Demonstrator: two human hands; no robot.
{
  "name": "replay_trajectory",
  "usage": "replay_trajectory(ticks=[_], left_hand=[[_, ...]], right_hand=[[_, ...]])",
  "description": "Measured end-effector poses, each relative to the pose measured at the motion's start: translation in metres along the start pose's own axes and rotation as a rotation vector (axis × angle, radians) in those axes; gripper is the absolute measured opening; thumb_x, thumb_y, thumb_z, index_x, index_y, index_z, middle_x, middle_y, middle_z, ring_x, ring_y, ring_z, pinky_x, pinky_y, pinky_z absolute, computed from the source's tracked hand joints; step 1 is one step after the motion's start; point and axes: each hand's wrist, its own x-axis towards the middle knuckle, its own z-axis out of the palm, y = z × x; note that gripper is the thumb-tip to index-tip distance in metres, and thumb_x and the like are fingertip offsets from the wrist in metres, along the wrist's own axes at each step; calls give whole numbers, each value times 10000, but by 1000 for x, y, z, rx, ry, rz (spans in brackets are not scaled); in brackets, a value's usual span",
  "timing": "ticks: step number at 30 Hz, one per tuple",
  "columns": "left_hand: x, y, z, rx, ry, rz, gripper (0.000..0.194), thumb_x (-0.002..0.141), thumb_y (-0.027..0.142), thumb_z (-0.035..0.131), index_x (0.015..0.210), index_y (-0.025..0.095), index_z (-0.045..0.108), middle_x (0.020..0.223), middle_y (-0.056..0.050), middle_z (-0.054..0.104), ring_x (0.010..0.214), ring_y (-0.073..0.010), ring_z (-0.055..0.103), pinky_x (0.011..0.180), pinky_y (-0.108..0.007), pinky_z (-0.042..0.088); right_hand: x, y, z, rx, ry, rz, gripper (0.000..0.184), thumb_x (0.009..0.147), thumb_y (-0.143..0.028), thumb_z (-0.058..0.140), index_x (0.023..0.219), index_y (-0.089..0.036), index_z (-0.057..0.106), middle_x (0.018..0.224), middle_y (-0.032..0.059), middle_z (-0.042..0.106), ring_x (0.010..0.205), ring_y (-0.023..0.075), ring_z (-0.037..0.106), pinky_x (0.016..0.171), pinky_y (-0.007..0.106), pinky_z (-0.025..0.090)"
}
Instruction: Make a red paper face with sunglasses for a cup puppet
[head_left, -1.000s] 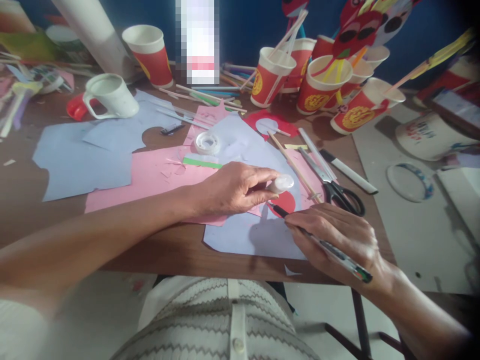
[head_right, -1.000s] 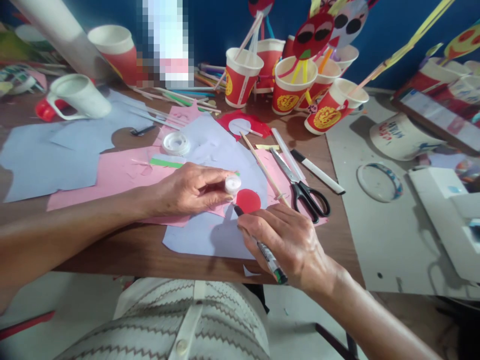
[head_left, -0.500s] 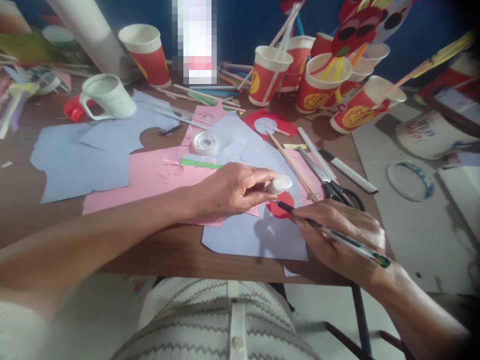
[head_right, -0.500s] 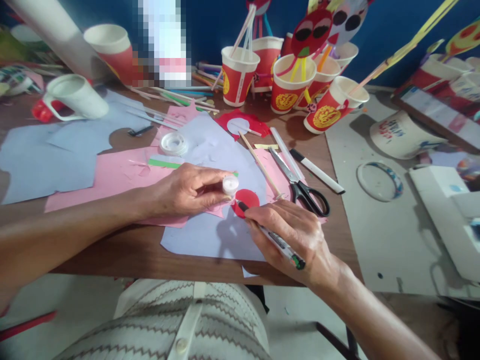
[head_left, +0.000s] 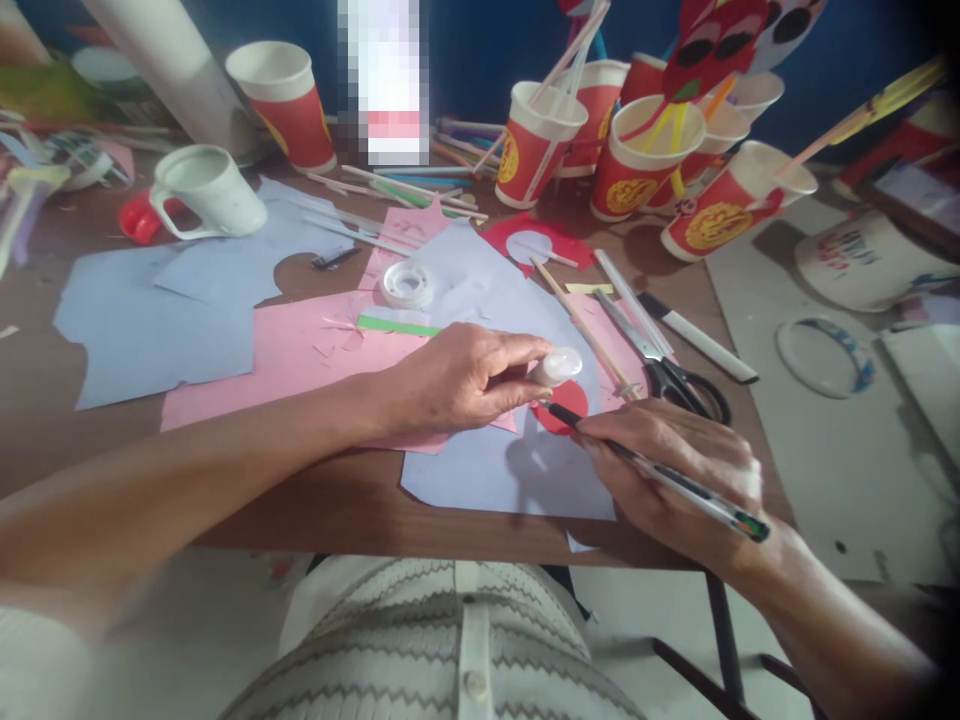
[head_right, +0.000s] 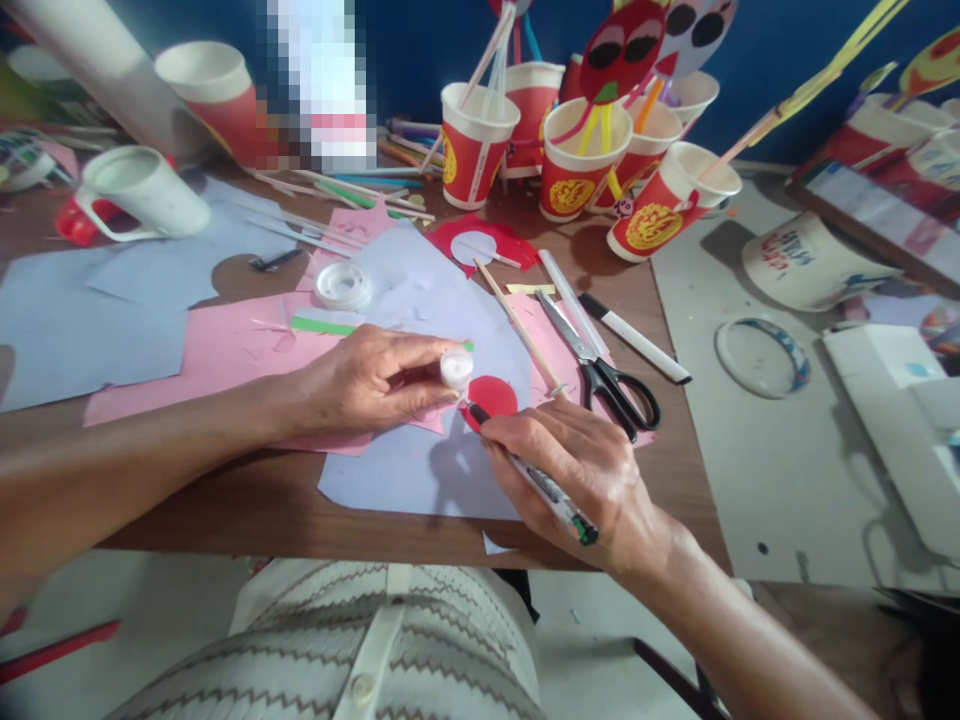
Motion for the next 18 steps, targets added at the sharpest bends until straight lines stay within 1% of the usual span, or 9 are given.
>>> replay_trajectory(ticks=[2, 7, 11, 15, 18], left_hand=[[0, 1, -1, -2, -4, -2, 191, 887, 319, 521, 963, 165, 606, 784, -25, 671, 648, -114, 603, 595, -215, 439], [0, 4, -2, -34, -30, -37, 182, 895, 296, 505, 955, 161, 612, 769, -13, 664, 642, -105, 593, 592, -205, 435], [1, 4, -2, -46, -29, -35, 182, 893, 282, 509, 986, 160, 607, 809, -21, 667, 686, -111, 604, 626, -206, 443], [0, 3, -1, -38, -22, -30, 165, 889, 286, 513, 946, 166, 611, 774, -13, 657, 651, -111, 593, 601, -210, 437], [-1, 2, -1, -28, -12, -30, 154, 888, 291, 515, 926, 172, 606, 806, -22, 669, 680, -120, 611, 614, -216, 445]], right_hand=[[1, -2, 1, 12, 11, -23, 156, 789, -74, 607, 904, -180, 598, 749, 10, 698, 637, 147, 634, 652, 284, 505], [-2, -4, 6, 45, 5, -39, 188, 760, -34, 614, 896, -162, 604, 770, 31, 697, 673, 164, 636, 678, 305, 511], [-3, -5, 7, 43, 24, -52, 202, 758, -26, 614, 902, -168, 604, 764, 31, 696, 685, 168, 641, 693, 306, 515], [1, -7, 9, 46, 20, -59, 204, 762, -27, 618, 912, -164, 600, 764, 33, 693, 669, 160, 640, 673, 299, 517], [3, -7, 12, 61, 11, -63, 188, 776, -40, 616, 917, -163, 597, 755, 31, 690, 673, 158, 643, 677, 297, 518]])
